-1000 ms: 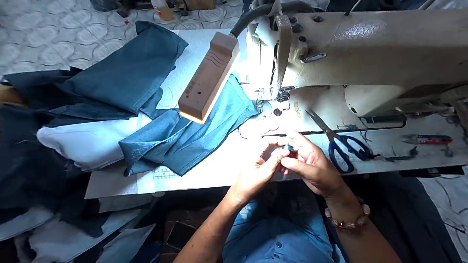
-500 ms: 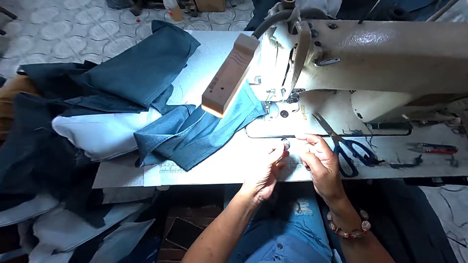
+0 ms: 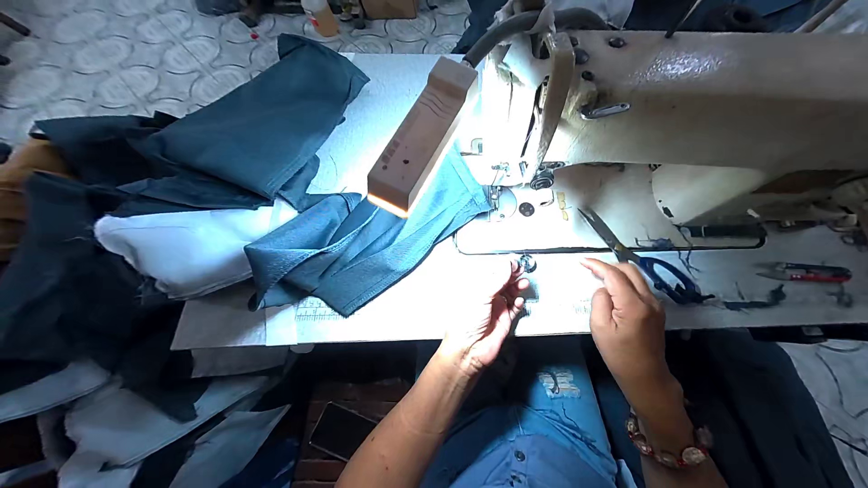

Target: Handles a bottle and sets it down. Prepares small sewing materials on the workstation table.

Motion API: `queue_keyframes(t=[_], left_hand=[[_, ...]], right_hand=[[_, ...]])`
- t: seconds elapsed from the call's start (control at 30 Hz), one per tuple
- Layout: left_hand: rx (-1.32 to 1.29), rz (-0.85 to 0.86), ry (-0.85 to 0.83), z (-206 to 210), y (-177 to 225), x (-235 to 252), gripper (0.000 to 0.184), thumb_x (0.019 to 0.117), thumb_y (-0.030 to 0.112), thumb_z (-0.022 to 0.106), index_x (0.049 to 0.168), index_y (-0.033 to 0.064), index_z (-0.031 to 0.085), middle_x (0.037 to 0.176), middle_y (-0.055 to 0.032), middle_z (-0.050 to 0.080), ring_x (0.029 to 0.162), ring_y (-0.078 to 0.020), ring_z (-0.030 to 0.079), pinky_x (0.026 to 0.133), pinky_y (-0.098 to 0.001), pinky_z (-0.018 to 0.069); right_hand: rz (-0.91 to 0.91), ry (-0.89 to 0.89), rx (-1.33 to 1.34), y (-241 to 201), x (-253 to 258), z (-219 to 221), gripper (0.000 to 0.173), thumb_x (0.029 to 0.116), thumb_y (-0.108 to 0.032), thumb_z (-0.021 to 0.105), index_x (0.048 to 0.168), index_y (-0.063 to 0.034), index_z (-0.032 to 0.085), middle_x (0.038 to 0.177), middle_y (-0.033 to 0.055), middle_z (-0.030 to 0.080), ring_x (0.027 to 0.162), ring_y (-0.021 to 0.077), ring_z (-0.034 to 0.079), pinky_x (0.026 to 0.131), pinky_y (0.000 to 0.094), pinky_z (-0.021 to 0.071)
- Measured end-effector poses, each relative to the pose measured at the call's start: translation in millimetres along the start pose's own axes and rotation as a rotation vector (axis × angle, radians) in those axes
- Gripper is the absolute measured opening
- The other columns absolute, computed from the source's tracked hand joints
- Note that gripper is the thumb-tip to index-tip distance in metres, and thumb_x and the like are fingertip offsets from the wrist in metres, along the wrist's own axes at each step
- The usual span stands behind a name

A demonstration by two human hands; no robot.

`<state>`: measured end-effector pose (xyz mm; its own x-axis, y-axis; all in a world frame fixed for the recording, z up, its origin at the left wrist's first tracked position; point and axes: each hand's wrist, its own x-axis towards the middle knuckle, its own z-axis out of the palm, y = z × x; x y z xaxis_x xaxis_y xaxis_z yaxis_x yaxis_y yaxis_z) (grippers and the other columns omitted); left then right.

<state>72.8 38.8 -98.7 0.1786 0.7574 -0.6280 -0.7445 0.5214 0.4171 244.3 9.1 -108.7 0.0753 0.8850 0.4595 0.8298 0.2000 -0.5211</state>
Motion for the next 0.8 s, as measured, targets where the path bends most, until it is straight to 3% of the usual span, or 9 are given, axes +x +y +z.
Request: queue_keyframes(t=[0.1, 0.17, 0.27, 0.37, 0.63, 0.8], left_hand=[[0.011, -0.012, 0.01, 1.0, -1.4, -1.6, 0.021, 0.1058, 0.005, 0.047, 0.092, 0.0033, 0.063, 0.079, -0.0079, 0.07, 0.067, -0.0115, 0.069, 0.065, -0.0225, 0.0588], [0.019, -0.012, 0.01, 0.4, -2.9, -2.5, 0.021, 0.1059, 0.006, 0.048, 0.093, 0.0031, 0.064, 0.081, -0.0083, 0.07, 0.068, -0.0121, 0.069, 0.065, -0.0229, 0.059], [0.025, 0.006, 0.019, 0.9, -4.0, -5.4, 0.016, 0.1058, 0.006, 0.048, 0.1, 0.0033, 0.063, 0.09, -0.0082, 0.071, 0.077, -0.0131, 0.071, 0.072, -0.0243, 0.059], [0.061, 0.036, 0.046, 4.3, -5.1, -10.2, 0.014, 0.1052, 0.005, 0.049, 0.104, 0.0033, 0.063, 0.094, -0.0068, 0.072, 0.086, -0.0135, 0.072, 0.08, -0.0257, 0.0588], [0.17, 0.151, 0.014, 6.6, -12.5, -6.2, 0.018, 0.1037, -0.002, 0.049, 0.096, 0.0017, 0.065, 0.088, -0.0063, 0.072, 0.081, -0.0108, 0.071, 0.076, -0.022, 0.0574], [0.259, 0.175, -0.057, 8.0, -15.6, -7.6, 0.023, 0.1038, -0.003, 0.047, 0.09, 0.0041, 0.064, 0.082, -0.0038, 0.071, 0.072, -0.0073, 0.068, 0.071, -0.0198, 0.057]], right_hand=[[-0.104, 0.097, 0.094, -14.8, 5.8, 4.7, 0.028, 0.0909, -0.003, 0.054, 0.108, 0.0036, 0.075, 0.104, 0.0209, 0.068, 0.091, 0.0262, 0.066, 0.078, 0.0331, 0.0553], [-0.153, 0.094, 0.147, -24.4, 9.8, 10.7, 0.021, 0.0913, -0.009, 0.061, 0.1, 0.0002, 0.077, 0.101, 0.0181, 0.069, 0.094, 0.0257, 0.066, 0.083, 0.0342, 0.0547], [-0.196, 0.07, 0.083, -31.6, 14.6, 21.1, 0.017, 0.0893, -0.013, 0.066, 0.096, -0.0068, 0.08, 0.097, 0.0132, 0.069, 0.09, 0.0256, 0.065, 0.078, 0.0369, 0.0521], [-0.216, 0.086, 0.032, -31.6, 16.1, 27.8, 0.014, 0.0871, -0.012, 0.067, 0.087, -0.0072, 0.079, 0.094, 0.0127, 0.07, 0.087, 0.0274, 0.064, 0.074, 0.0392, 0.0493], [-0.344, 0.154, -0.174, -12.2, 23.1, 17.9, 0.016, 0.0899, -0.016, 0.065, 0.085, -0.0059, 0.076, 0.095, 0.0141, 0.071, 0.091, 0.0318, 0.064, 0.079, 0.0437, 0.0451], [-0.361, 0.195, -0.114, -1.5, 29.0, 10.0, 0.015, 0.0885, -0.014, 0.063, 0.082, -0.0066, 0.075, 0.094, 0.0119, 0.072, 0.093, 0.0296, 0.062, 0.082, 0.0426, 0.0416]])
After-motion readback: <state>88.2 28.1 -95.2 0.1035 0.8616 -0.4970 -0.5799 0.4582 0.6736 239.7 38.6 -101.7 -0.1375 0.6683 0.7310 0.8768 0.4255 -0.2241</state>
